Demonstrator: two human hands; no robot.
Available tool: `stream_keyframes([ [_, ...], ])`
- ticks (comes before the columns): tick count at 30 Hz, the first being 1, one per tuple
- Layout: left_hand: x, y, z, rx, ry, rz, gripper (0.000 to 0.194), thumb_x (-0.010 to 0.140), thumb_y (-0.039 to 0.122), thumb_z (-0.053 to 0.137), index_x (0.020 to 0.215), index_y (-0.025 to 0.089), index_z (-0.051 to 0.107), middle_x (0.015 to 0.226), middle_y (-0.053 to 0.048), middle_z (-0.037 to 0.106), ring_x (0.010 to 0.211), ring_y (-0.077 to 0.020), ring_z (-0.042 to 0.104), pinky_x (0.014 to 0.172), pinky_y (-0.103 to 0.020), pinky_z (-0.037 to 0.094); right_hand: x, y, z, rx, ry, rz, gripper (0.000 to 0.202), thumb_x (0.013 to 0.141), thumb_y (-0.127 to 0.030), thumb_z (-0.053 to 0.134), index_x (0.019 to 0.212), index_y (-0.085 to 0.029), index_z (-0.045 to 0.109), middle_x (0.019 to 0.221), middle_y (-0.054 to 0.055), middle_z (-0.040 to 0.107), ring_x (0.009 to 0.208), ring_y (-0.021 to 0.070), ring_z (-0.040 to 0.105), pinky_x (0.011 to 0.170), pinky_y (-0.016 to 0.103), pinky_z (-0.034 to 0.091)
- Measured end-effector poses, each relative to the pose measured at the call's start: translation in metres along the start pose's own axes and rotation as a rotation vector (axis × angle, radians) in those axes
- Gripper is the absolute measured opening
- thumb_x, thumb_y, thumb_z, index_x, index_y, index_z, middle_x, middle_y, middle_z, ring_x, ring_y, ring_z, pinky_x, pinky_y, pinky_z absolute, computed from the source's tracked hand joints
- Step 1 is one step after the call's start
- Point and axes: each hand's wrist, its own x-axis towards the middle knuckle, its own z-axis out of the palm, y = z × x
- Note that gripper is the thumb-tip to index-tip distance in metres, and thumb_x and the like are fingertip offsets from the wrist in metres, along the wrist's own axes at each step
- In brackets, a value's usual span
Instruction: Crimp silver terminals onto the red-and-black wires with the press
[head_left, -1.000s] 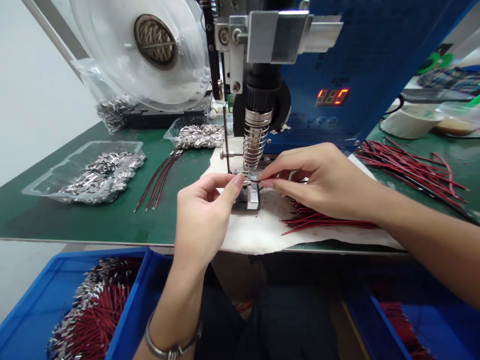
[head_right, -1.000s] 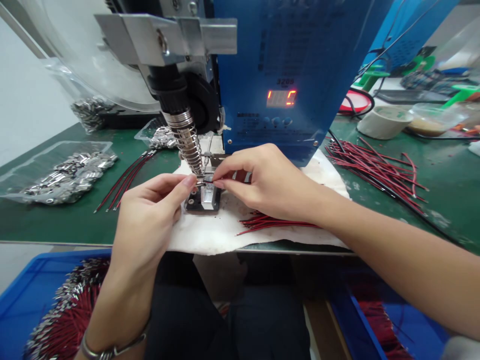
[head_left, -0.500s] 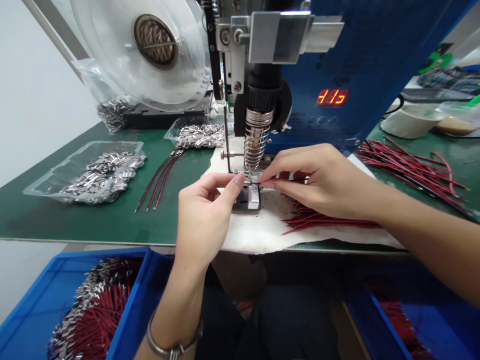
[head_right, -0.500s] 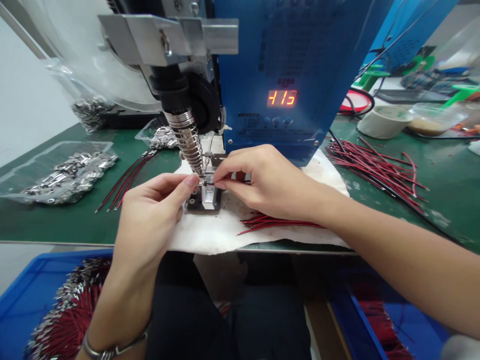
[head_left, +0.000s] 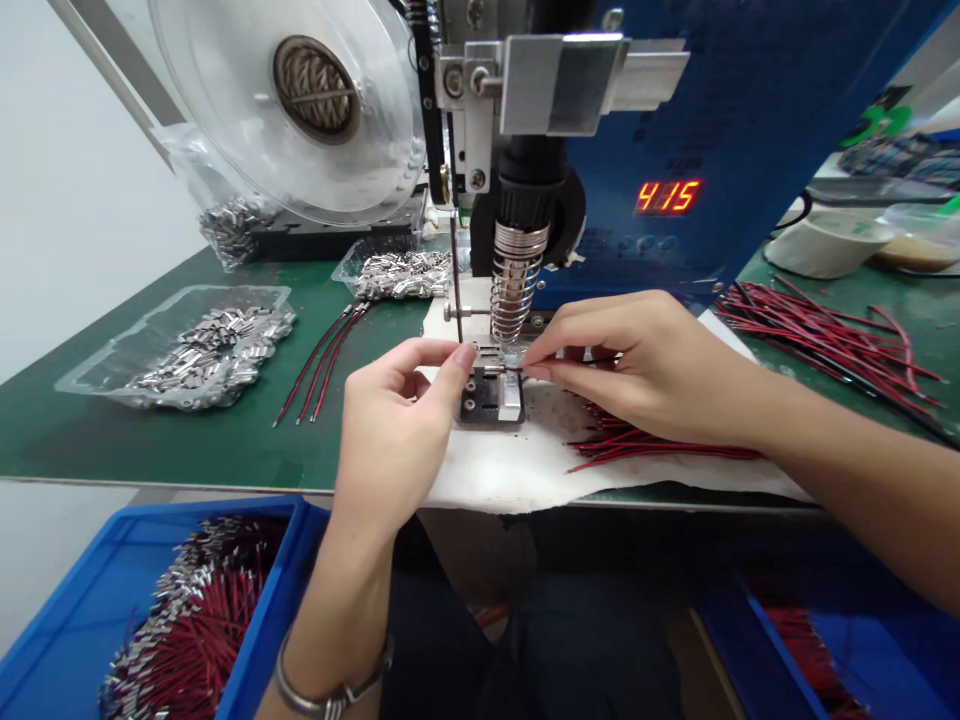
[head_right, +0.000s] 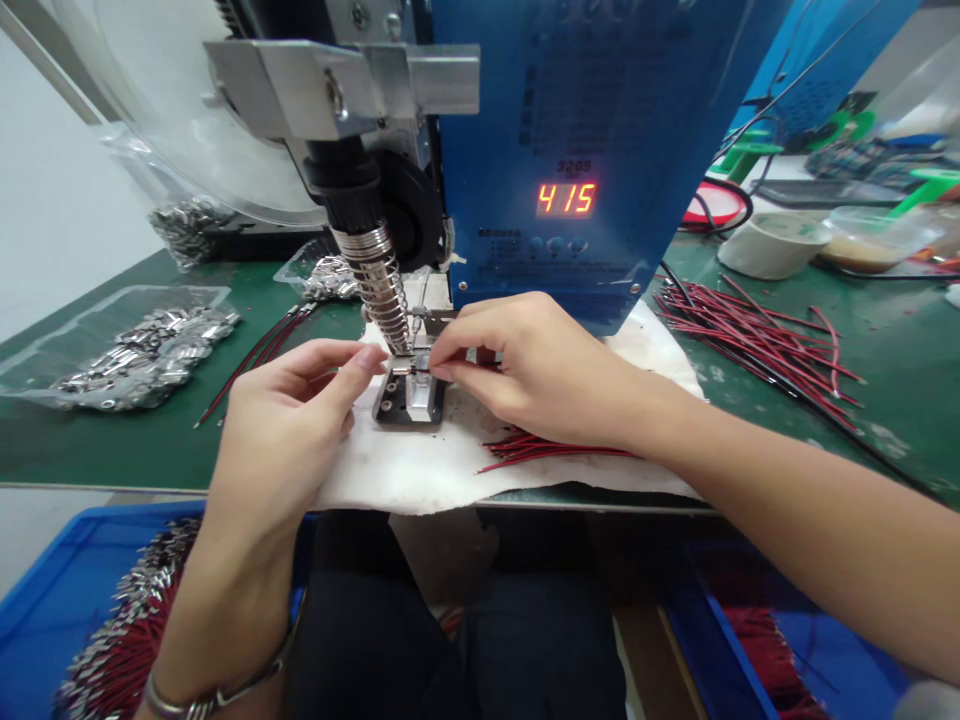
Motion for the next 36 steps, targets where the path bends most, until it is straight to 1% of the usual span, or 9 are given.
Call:
stream_keyframes([
  [2,0.0006,-0.0006,-0.0024,-0.013,-0.015,-0.021,0.029,0.078,0.048,0.077,0.083,0.02,0.076,0.059,0.001,0.052,0.049,-0.0068,0.031,0.044,-0.023,0.02,-0.0001,0.0001,0.0,-0.004,-0.002,-0.001,0.017,0.094,-0.017,0.059,0.093,-0.014,0.076,0.084,0.004,0.072,0.074,0.0147,0.063,0.069,0.027,0.046],
  [5,0.0004,-0.0017,-0.0056,0.007,-0.083,-0.039,0.025,0.079,0.045,0.077,0.082,0.021,0.076,0.056,0.002,0.048,0.05,-0.007,0.03,0.045,-0.023,0.02,-0.0007,0.0006,0.0001,-0.007,0.0,-0.004,0.017,0.095,-0.018,0.06,0.094,-0.013,0.076,0.084,0.004,0.072,0.074,0.0145,0.063,0.069,0.027,0.046],
  [8,-0.0001,-0.0026,-0.0078,0.025,-0.115,-0.025,0.022,0.08,0.044,0.077,0.083,0.022,0.077,0.056,0.002,0.048,0.051,-0.0068,0.029,0.045,-0.022,0.02,-0.0008,0.0007,0.0001,-0.001,0.002,-0.013,0.018,0.094,-0.018,0.06,0.093,-0.012,0.077,0.082,0.004,0.071,0.072,0.014,0.062,0.068,0.027,0.045],
  [11,-0.0003,-0.0035,-0.0089,0.042,-0.123,0.003,0.022,0.08,0.045,0.077,0.084,0.023,0.078,0.057,0.003,0.049,0.051,-0.0071,0.031,0.046,-0.022,0.023,-0.0006,0.0003,-0.0004,0.001,0.003,-0.017,0.018,0.094,-0.017,0.06,0.093,-0.011,0.077,0.082,0.005,0.071,0.071,0.0138,0.062,0.068,0.027,0.045],
  [16,-0.0007,-0.005,-0.0095,0.09,-0.103,0.011,0.026,0.079,0.048,0.078,0.084,0.024,0.079,0.06,0.001,0.055,0.054,-0.0091,0.038,0.049,-0.024,0.028,-0.0012,0.0,-0.001,0.004,-0.006,-0.008,0.019,0.095,-0.02,0.059,0.092,-0.014,0.076,0.082,0.005,0.07,0.071,0.0146,0.062,0.067,0.028,0.045],
  [22,0.0,-0.0044,-0.0079,0.082,-0.085,0.011,0.028,0.078,0.05,0.078,0.084,0.022,0.079,0.062,0.0,0.059,0.054,-0.0099,0.042,0.05,-0.025,0.028,-0.0002,-0.0009,-0.0015,0.0,-0.006,0.002,0.018,0.094,-0.02,0.059,0.091,-0.015,0.076,0.082,0.005,0.071,0.071,0.0153,0.063,0.067,0.029,0.046],
  [30,-0.0014,-0.002,-0.0073,0.085,-0.078,0.016,0.024,0.078,0.046,0.079,0.083,0.022,0.08,0.062,0.0,0.061,0.053,-0.0109,0.044,0.049,-0.025,0.03,-0.0002,-0.0032,-0.0023,-0.001,-0.017,0.041,0.017,0.092,-0.02,0.059,0.09,-0.019,0.076,0.083,0.005,0.072,0.071,0.0174,0.064,0.067,0.03,0.047],
  [34,-0.0023,-0.0004,-0.006,0.085,-0.037,0.006,0.022,0.076,0.042,0.08,0.08,0.021,0.079,0.064,-0.002,0.064,0.054,-0.0112,0.048,0.049,-0.025,0.03,-0.0003,-0.0033,-0.0026,-0.004,-0.012,0.032,0.018,0.092,-0.02,0.059,0.09,-0.018,0.077,0.082,0.005,0.072,0.07,0.0168,0.063,0.068,0.03,0.047],
  [36,-0.0026,0.0003,-0.0054,0.071,-0.024,0.0,0.023,0.077,0.043,0.08,0.08,0.02,0.079,0.068,-0.002,0.067,0.056,-0.0115,0.051,0.049,-0.025,0.031,0.0,-0.0031,-0.0028,-0.002,-0.014,0.03,0.018,0.093,-0.02,0.059,0.09,-0.016,0.077,0.083,0.006,0.072,0.071,0.0167,0.063,0.068,0.03,0.047],
])
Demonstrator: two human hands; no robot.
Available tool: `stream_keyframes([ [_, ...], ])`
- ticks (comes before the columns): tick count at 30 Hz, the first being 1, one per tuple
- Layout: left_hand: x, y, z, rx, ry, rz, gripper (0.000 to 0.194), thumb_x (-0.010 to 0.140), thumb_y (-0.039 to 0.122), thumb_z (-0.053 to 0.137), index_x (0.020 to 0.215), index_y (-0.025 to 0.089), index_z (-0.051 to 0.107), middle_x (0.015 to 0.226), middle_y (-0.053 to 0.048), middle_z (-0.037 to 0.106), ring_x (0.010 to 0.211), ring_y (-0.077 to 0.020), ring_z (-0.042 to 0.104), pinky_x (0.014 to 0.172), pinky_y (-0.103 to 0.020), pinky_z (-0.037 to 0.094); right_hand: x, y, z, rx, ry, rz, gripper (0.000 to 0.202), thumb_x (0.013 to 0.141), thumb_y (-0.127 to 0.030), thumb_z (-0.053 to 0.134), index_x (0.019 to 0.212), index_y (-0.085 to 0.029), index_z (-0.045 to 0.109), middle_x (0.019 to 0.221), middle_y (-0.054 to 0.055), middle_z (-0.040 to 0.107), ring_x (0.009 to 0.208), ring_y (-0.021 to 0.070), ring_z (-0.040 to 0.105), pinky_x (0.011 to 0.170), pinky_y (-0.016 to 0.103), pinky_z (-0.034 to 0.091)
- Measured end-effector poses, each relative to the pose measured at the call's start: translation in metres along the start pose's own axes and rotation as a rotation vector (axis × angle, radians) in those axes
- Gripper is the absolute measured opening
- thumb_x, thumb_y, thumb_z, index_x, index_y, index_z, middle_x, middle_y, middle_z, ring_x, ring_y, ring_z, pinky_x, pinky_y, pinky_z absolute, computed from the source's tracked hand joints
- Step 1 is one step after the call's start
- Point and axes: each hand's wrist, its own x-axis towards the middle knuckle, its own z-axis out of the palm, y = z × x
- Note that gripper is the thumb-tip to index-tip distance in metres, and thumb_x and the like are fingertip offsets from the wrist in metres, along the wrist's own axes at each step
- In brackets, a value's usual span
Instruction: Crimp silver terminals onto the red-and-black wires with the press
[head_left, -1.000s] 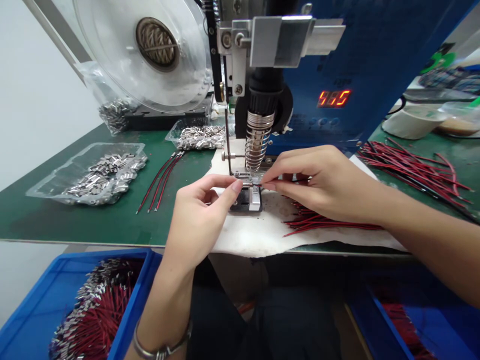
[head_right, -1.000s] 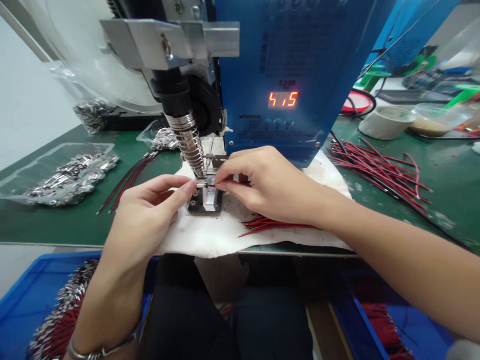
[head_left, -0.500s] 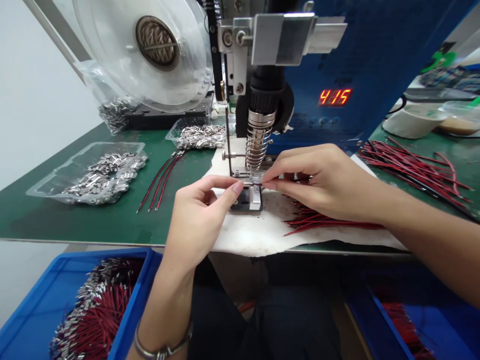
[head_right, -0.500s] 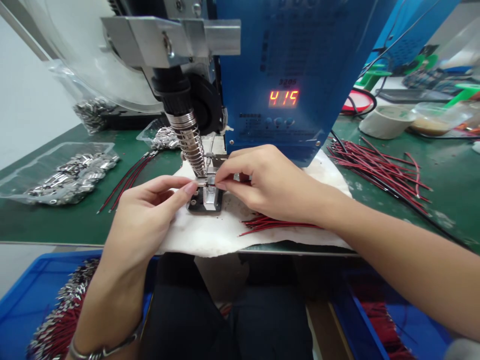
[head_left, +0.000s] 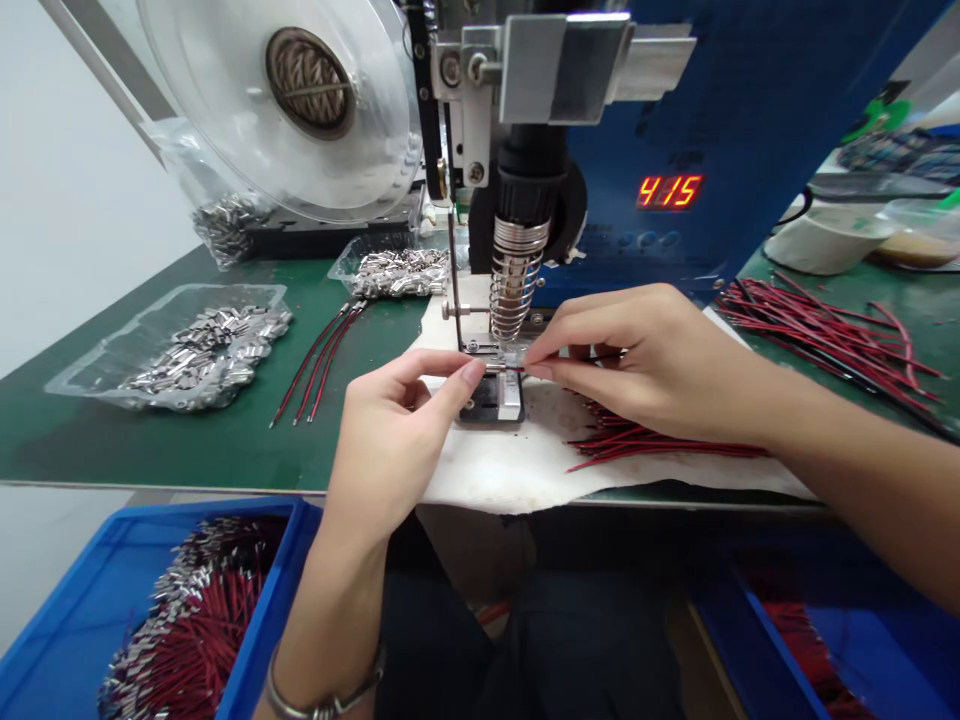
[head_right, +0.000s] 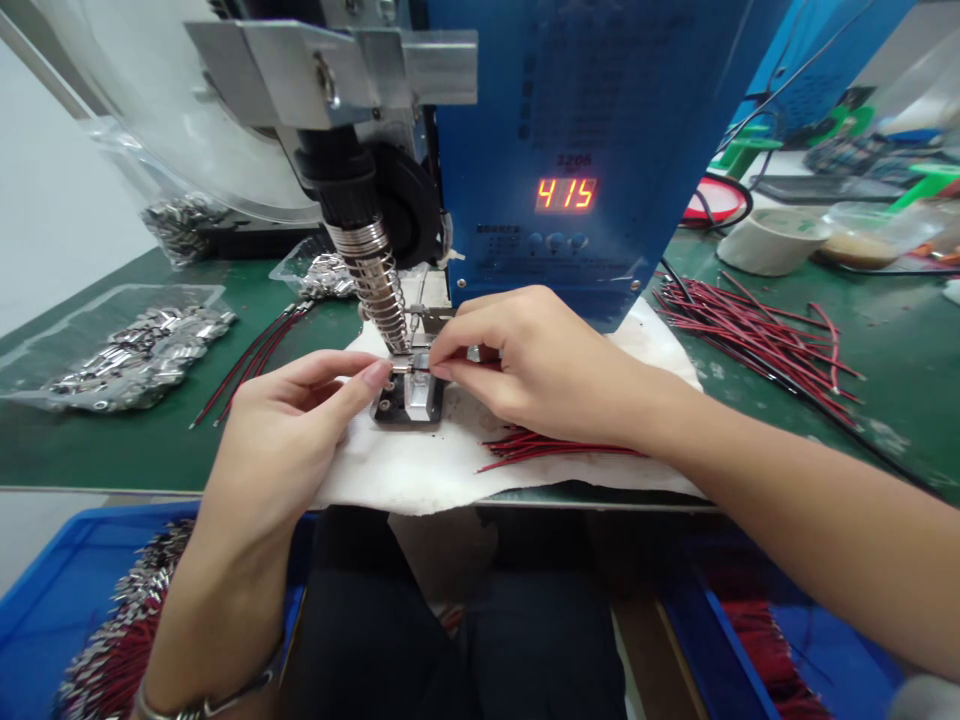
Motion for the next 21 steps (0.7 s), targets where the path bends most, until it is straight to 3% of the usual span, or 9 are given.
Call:
stream_keyframes([
  [13,0.0005,-0.0028,-0.0026,-0.018,-0.027,-0.011,0.027,0.079,0.047,0.077,0.083,0.02,0.077,0.072,-0.003,0.068,0.058,-0.0113,0.052,0.049,-0.024,0.03,0.0,-0.0004,-0.0007,0.012,-0.006,0.002,0.017,0.091,-0.018,0.059,0.089,-0.017,0.076,0.083,0.004,0.073,0.071,0.0164,0.064,0.068,0.029,0.047],
  [21,0.0,-0.0018,-0.0024,-0.019,-0.027,-0.001,0.028,0.079,0.048,0.077,0.081,0.02,0.077,0.064,-0.001,0.061,0.049,-0.0079,0.036,0.046,-0.024,0.023,0.0006,0.001,-0.0003,0.031,-0.011,0.013,0.018,0.091,-0.017,0.058,0.087,-0.019,0.075,0.084,0.003,0.074,0.071,0.0166,0.064,0.068,0.03,0.047],
])
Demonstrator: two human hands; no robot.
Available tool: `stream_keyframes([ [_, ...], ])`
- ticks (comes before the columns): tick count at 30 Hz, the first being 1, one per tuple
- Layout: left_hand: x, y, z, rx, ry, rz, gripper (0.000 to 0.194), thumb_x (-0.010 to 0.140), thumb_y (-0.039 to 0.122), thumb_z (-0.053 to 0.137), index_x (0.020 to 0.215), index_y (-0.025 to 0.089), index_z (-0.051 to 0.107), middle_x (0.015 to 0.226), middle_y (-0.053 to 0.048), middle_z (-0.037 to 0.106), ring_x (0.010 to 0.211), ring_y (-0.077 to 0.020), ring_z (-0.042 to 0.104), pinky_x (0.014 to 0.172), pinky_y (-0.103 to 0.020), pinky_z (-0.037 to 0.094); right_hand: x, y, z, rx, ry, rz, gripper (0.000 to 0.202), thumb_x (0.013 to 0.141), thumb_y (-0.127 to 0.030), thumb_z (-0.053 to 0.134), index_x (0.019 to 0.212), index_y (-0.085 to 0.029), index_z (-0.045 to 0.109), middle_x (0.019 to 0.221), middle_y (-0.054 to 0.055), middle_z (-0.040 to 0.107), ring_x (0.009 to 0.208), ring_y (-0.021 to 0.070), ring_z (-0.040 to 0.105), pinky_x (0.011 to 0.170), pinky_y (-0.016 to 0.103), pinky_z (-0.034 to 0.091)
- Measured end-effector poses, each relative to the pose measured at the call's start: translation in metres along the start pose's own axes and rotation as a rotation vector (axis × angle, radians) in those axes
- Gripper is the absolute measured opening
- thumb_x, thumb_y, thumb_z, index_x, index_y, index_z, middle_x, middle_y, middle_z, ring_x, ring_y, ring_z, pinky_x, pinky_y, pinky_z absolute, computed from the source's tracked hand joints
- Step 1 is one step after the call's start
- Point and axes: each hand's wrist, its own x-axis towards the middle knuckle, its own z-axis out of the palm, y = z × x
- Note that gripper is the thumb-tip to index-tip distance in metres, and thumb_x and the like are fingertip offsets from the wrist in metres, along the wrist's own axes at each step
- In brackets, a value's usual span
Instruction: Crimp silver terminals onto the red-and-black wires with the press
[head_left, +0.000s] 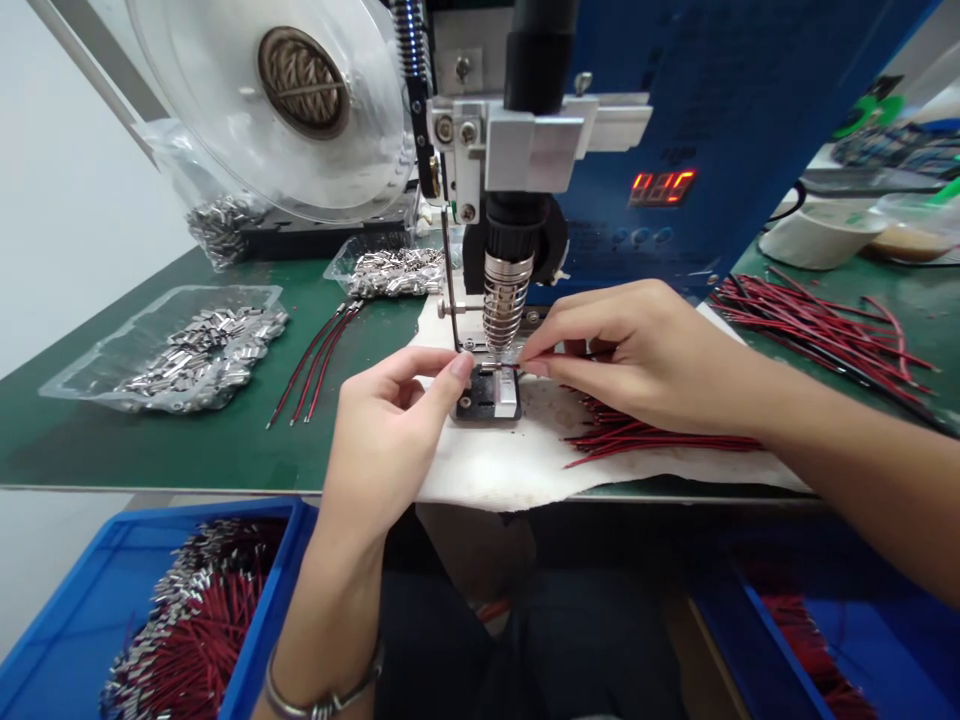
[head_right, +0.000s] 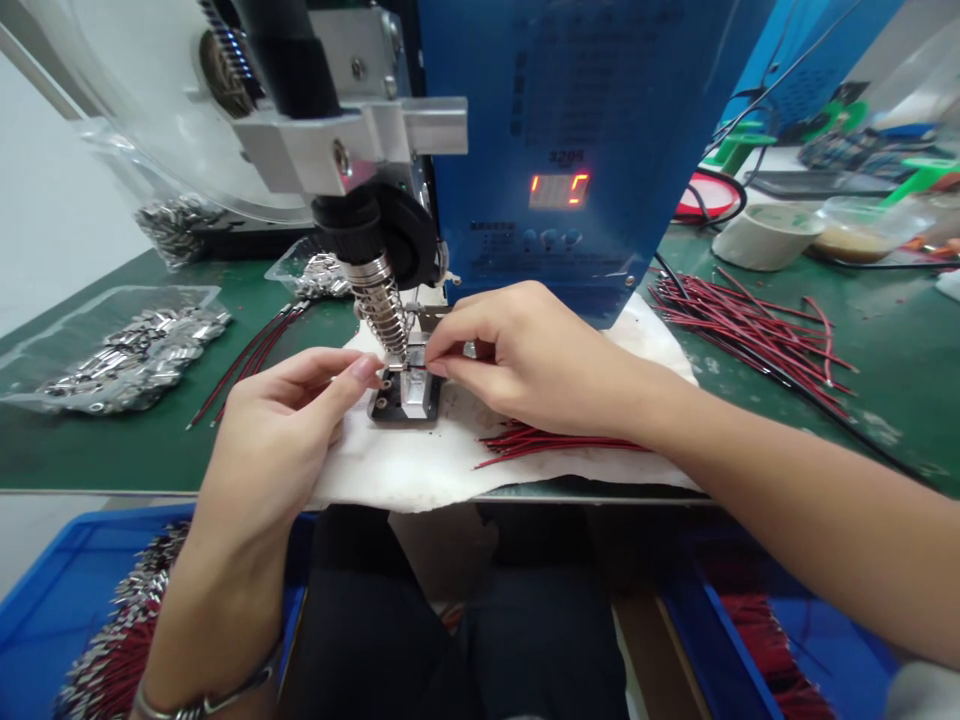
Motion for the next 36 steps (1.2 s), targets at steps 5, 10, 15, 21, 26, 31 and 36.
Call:
stream_keyframes([
  [5,0.0002,-0.001,0.0005,-0.015,-0.011,0.0,0.026,0.08,0.047,0.077,0.08,0.021,0.076,0.06,0.0,0.057,0.049,-0.0074,0.031,0.045,-0.024,0.02,-0.0007,0.0006,0.0,-0.001,-0.002,-0.005,0.017,0.091,-0.016,0.059,0.088,-0.017,0.076,0.084,0.003,0.074,0.072,0.0155,0.064,0.069,0.028,0.046],
  [10,-0.0001,-0.0011,0.0001,-0.028,-0.012,0.001,0.028,0.081,0.048,0.075,0.078,0.02,0.074,0.058,0.001,0.053,0.048,-0.0077,0.029,0.044,-0.025,0.018,-0.0012,0.0008,0.0003,0.001,-0.002,-0.004,0.017,0.091,-0.016,0.059,0.089,-0.017,0.076,0.084,0.004,0.075,0.072,0.0156,0.064,0.069,0.028,0.046],
  [15,0.0001,-0.0001,-0.0012,-0.057,-0.023,0.015,0.03,0.087,0.043,0.069,0.069,0.019,0.067,0.057,0.001,0.051,0.046,-0.0082,0.03,0.043,-0.026,0.018,-0.0012,0.0004,0.0001,-0.003,0.005,0.005,0.018,0.091,-0.017,0.059,0.09,-0.018,0.077,0.085,0.004,0.075,0.073,0.0164,0.065,0.07,0.029,0.047],
  [21,0.0008,0.0004,-0.0011,-0.111,-0.042,0.01,0.032,0.088,0.042,0.068,0.067,0.018,0.062,0.061,0.001,0.054,0.046,-0.0069,0.03,0.042,-0.026,0.02,-0.0005,-0.0009,0.0007,-0.011,0.012,-0.005,0.017,0.091,-0.017,0.059,0.09,-0.017,0.076,0.086,0.004,0.075,0.074,0.0164,0.065,0.07,0.029,0.047],
  [26,0.0007,-0.0006,-0.0005,-0.12,-0.047,0.004,0.032,0.089,0.039,0.068,0.067,0.017,0.061,0.066,0.001,0.056,0.046,-0.0052,0.025,0.042,-0.025,0.018,-0.0007,-0.0011,0.0005,-0.009,0.014,0.001,0.017,0.091,-0.017,0.059,0.09,-0.017,0.076,0.086,0.004,0.075,0.073,0.0167,0.065,0.07,0.03,0.048],
  [31,0.0,-0.0015,-0.0004,-0.125,-0.031,-0.011,0.03,0.087,0.042,0.07,0.071,0.018,0.064,0.06,0.002,0.048,0.046,-0.0061,0.025,0.041,-0.025,0.017,-0.0006,-0.0006,0.0006,-0.009,0.014,0.004,0.017,0.091,-0.017,0.059,0.09,-0.018,0.076,0.086,0.004,0.074,0.073,0.0166,0.065,0.07,0.03,0.047],
  [36,-0.0006,0.0003,0.0004,-0.151,-0.03,-0.025,0.03,0.087,0.042,0.071,0.072,0.018,0.063,0.051,0.005,0.039,0.044,-0.0057,0.026,0.041,-0.023,0.016,-0.0014,-0.0008,0.0018,-0.022,0.015,0.0,0.018,0.091,-0.017,0.059,0.091,-0.014,0.077,0.084,0.005,0.073,0.071,0.0153,0.064,0.068,0.029,0.046],
])
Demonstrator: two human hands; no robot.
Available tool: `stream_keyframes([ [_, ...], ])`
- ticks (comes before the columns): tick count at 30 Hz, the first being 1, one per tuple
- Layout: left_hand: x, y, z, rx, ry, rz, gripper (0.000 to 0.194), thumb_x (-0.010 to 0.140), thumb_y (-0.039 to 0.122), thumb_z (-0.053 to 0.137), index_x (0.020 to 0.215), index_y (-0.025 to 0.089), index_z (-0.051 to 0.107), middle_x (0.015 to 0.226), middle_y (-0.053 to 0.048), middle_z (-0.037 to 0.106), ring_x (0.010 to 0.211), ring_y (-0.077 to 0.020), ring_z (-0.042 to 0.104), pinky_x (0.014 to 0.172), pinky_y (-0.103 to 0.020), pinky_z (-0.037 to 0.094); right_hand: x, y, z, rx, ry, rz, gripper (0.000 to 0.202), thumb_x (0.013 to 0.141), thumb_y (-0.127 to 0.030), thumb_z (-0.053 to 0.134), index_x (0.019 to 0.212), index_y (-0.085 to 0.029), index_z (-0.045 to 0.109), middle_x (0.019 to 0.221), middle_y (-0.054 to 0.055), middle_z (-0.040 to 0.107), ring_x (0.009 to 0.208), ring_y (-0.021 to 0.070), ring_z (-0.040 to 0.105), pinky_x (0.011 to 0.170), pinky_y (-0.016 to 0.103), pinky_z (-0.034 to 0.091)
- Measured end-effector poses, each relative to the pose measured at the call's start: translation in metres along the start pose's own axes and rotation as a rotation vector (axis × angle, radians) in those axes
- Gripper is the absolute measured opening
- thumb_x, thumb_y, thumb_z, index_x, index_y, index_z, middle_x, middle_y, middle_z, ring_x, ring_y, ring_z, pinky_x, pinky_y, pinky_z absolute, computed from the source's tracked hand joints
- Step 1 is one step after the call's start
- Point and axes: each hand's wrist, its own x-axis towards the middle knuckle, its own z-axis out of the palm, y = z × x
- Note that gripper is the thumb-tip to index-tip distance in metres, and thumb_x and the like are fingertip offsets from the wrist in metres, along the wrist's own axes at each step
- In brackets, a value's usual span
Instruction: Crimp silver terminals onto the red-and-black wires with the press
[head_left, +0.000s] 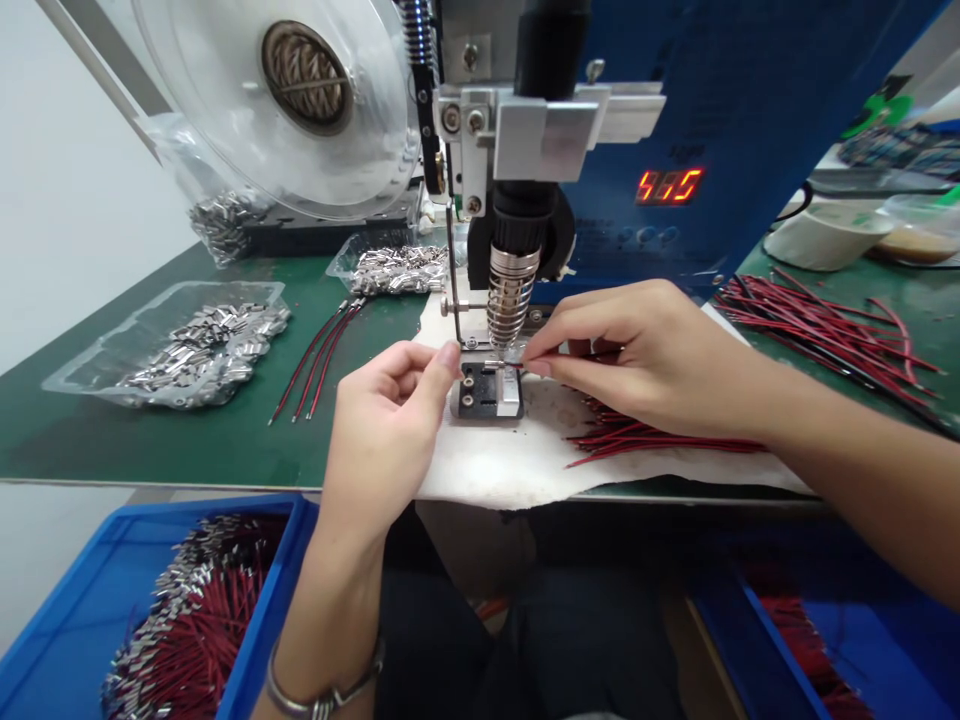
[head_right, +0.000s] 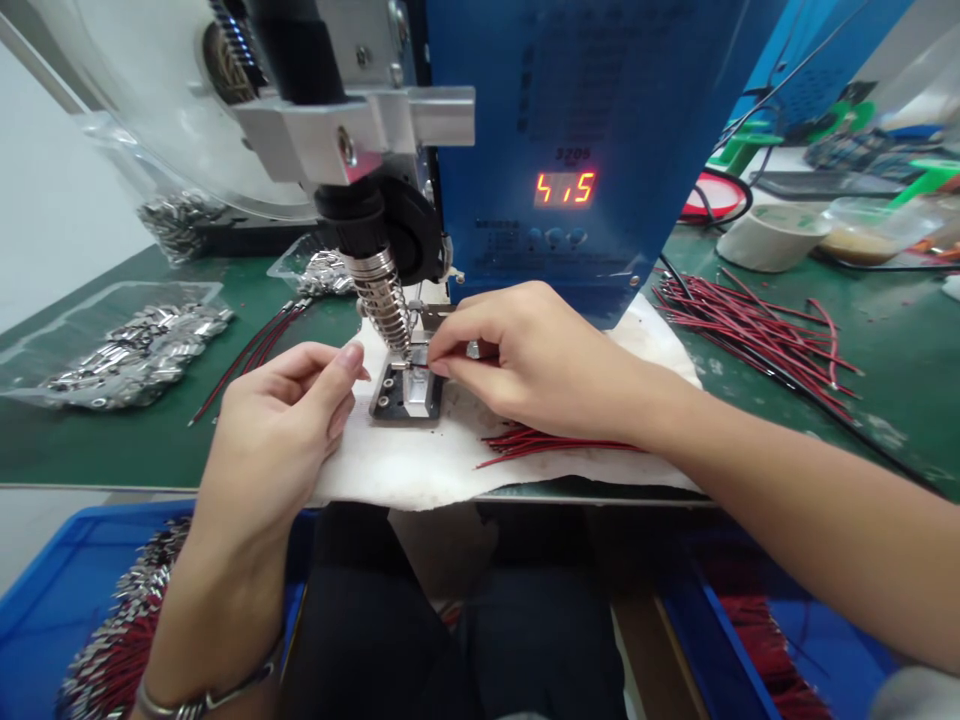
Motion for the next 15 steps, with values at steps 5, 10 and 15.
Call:
stream_keyframes([
  [5,0.0008,0.0005,0.0015,-0.028,0.008,-0.024,0.024,0.089,0.034,0.068,0.073,0.017,0.062,0.047,0.006,0.036,0.041,-0.0045,0.026,0.04,-0.021,0.015,0.0002,0.001,0.0006,0.002,0.01,-0.017,0.018,0.092,-0.016,0.06,0.093,-0.012,0.077,0.084,0.005,0.074,0.072,0.0138,0.064,0.067,0.026,0.045],
  [10,0.001,-0.0005,0.0008,-0.069,-0.01,-0.018,0.024,0.09,0.032,0.067,0.072,0.016,0.063,0.049,0.007,0.03,0.044,-0.0033,0.022,0.041,-0.019,0.015,-0.0006,0.0013,0.0007,-0.036,0.028,-0.042,0.017,0.092,-0.016,0.061,0.092,-0.013,0.077,0.083,0.004,0.074,0.071,0.014,0.064,0.066,0.026,0.046],
  [15,0.0013,-0.0022,0.0006,-0.073,0.0,-0.002,0.025,0.09,0.033,0.068,0.072,0.017,0.063,0.048,0.007,0.029,0.042,-0.0033,0.021,0.04,-0.02,0.014,-0.0031,0.0017,0.0026,-0.139,0.084,-0.112,0.018,0.092,-0.015,0.059,0.089,-0.018,0.077,0.081,0.004,0.073,0.068,0.015,0.065,0.063,0.027,0.048],
])
